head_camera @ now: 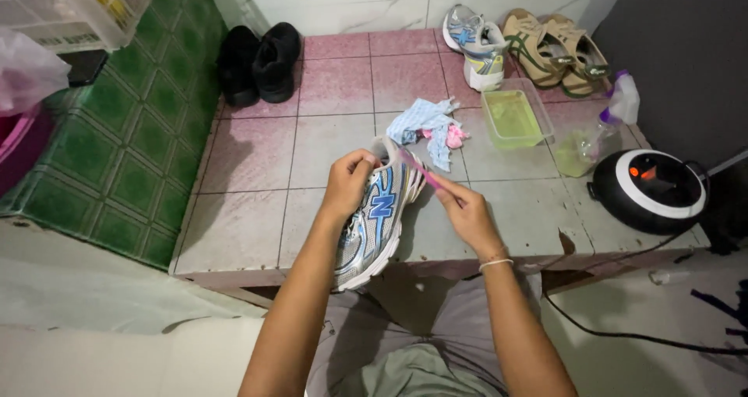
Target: Cleaning a white and blue sneaker using a toothbrush and cleaning solution on a tiled surface.
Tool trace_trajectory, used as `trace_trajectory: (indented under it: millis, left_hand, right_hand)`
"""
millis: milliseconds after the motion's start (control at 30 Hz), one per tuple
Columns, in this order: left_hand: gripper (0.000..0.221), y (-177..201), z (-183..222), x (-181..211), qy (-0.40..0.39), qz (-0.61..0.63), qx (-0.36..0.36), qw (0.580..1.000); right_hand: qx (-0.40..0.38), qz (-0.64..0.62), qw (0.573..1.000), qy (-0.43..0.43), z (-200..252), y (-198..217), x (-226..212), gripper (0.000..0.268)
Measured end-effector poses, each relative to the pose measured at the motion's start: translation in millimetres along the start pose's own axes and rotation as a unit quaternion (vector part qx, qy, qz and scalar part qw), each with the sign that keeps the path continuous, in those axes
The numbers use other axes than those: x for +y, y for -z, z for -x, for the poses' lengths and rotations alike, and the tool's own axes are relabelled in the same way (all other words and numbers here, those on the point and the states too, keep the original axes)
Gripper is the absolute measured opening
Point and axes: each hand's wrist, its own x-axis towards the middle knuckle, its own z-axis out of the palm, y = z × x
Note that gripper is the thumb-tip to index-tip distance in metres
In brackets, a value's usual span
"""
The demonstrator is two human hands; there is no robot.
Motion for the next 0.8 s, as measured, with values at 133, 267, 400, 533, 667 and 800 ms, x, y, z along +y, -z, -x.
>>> trace_trajectory:
  millis: [133, 267, 400, 533, 667, 800]
  left_hand:
    - [0.025, -1, -4, -2, -0.006, 0.005, 0.002, 1.0]
    - [0.024, -2, 0, 0, -0.012, 0.0, 0.002, 1.0]
    - [0.022, -1, 0, 3, -0.019, -0.004, 0.004, 1.0]
    - [0.022, -2, -1, -6, -0.021, 0.008, 0.017, 1.0]
    - [0.023, 1, -4, -7, -0.014, 0.017, 0.021, 1.0]
    - [0.022, 2, -1, -3, -0.007, 0.021, 0.02, 1.0]
  right_hand:
    - [-0.044, -0.032, 0.998, -0.027, 9, -2, -34, 0.031]
    - [-0.013, -0.041, 0.999, -0.003, 11, -5, -16, 0.03]
    - [-0.032, -0.035, 0.999, 0.01, 13, -8, -3, 0.028]
    - [-0.018, -0.024, 0.999, 0.029, 20, -10, 10, 0.029]
    - [-0.014, 0.023, 0.997, 0.077, 22, -6, -3, 0.025]
    - [-0.049, -0.014, 0.998, 0.045, 34, -6, 4, 0.022]
